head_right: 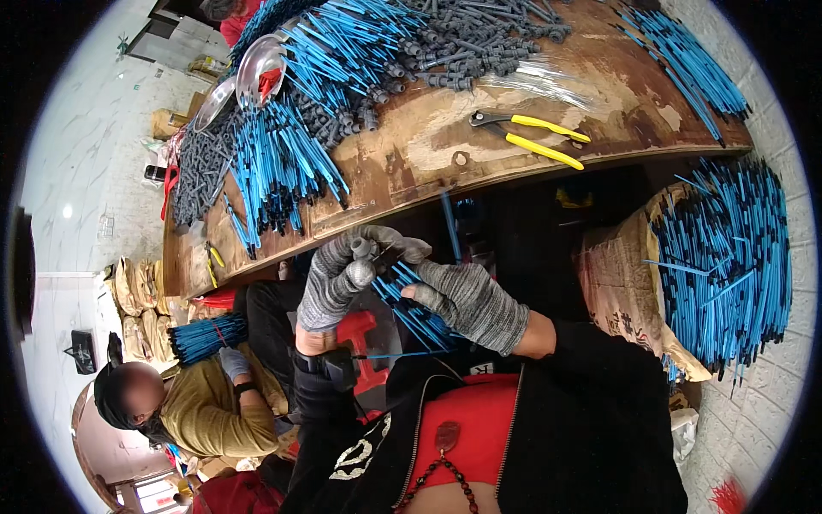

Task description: Assembling and securing bundles of blue plastic bristles on a production floor.

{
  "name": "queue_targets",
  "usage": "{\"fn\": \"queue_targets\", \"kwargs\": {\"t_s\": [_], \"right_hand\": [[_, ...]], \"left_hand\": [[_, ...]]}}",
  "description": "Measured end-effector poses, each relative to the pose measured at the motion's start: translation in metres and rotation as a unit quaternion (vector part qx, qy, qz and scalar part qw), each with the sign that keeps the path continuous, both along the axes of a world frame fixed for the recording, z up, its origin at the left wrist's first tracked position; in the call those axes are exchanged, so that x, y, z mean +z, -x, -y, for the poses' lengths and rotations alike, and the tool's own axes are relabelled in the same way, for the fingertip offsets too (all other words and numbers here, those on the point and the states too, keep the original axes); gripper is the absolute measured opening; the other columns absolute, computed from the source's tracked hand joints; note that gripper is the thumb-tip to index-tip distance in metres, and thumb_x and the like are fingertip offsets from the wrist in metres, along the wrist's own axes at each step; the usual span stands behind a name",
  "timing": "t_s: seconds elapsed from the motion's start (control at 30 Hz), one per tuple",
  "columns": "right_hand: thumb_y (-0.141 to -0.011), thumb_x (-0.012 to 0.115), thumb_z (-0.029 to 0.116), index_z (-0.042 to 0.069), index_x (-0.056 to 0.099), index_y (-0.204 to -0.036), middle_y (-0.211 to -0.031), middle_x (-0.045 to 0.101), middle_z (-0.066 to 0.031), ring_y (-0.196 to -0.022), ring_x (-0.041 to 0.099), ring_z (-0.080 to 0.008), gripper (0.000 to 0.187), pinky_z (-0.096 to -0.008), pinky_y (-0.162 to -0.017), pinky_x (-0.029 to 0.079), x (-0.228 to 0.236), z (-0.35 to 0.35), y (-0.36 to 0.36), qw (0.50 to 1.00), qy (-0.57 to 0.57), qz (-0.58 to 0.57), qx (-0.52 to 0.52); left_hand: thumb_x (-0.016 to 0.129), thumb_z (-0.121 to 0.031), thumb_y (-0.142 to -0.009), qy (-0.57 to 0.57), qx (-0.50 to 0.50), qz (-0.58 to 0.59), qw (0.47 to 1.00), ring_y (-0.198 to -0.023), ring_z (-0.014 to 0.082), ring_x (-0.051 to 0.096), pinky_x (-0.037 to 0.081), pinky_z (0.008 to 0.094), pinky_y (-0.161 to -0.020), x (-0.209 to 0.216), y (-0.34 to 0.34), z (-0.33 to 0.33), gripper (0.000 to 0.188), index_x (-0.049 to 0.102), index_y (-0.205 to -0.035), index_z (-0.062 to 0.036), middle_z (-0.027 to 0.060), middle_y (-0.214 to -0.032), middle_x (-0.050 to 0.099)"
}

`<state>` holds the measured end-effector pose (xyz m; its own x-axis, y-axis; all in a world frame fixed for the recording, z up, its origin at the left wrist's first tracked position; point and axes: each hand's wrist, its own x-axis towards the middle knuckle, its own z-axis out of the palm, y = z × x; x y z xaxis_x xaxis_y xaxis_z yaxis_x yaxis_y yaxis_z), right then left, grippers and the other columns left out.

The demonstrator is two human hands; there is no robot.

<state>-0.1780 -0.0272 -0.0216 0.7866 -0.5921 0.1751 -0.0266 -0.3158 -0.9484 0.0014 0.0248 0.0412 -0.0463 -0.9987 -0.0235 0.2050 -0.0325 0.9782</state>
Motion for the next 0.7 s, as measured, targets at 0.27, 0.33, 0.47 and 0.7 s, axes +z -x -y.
{"fn": "queue_targets", "kwargs": {"t_s": [0.27,0.33,0.47,0.7], "right_hand": [[-0.086,0.056,0.019,0.01,0.062,-0.102,-0.084,0.061,-0.0096,-0.071,0.062,-0.0217,0.019,-0.0288,-0.061,0.051,-0.013,0.005,-0.022,0.966,0.245,0.068,0.04],[-0.087,0.055,0.017,0.012,0.062,-0.104,-0.088,0.061,-0.0088,-0.073,0.062,-0.0209,0.019,-0.0284,-0.062,0.052,-0.013,0.005,-0.027,0.94,0.328,0.09,0.041],[-0.083,0.063,0.026,0.006,0.064,-0.092,-0.073,0.062,-0.009,-0.062,0.061,-0.0193,0.022,-0.0256,-0.057,0.049,0.005,0.002,-0.033,0.99,0.053,0.043,0.126],[-0.08,0.065,0.027,0.006,0.065,-0.098,-0.079,0.064,-0.0089,-0.064,0.062,-0.0195,0.027,-0.0256,-0.06,0.048,0.003,-0.004,-0.038,0.976,0.151,0.107,0.117]], "left_hand": [[0.049,-0.019,-0.094,0.026,0.134,0.102,0.985,-0.102,0.017,0.055,0.041,0.0293,-0.092,-0.029,-0.011,-0.036,0.033,0.049,-0.12,0.0007,0.0114,-0.11,0.059],[0.048,-0.019,-0.094,0.013,0.184,0.195,0.963,-0.102,0.0168,0.055,0.041,0.0289,-0.092,-0.021,-0.008,-0.045,0.033,0.049,-0.12,0.0012,0.0112,-0.111,0.058],[0.046,-0.019,-0.095,0.002,0.194,0.173,0.965,-0.101,0.0153,0.054,0.043,0.0269,-0.088,-0.012,-0.002,-0.053,0.031,0.049,-0.118,0.0012,0.0103,-0.109,0.058],[0.052,-0.014,-0.092,-0.001,0.22,0.229,0.948,-0.08,0.011,0.055,0.045,0.0245,-0.073,-0.003,0.004,-0.057,0.022,0.054,-0.111,-0.0025,0.0047,-0.089,0.062]]}}
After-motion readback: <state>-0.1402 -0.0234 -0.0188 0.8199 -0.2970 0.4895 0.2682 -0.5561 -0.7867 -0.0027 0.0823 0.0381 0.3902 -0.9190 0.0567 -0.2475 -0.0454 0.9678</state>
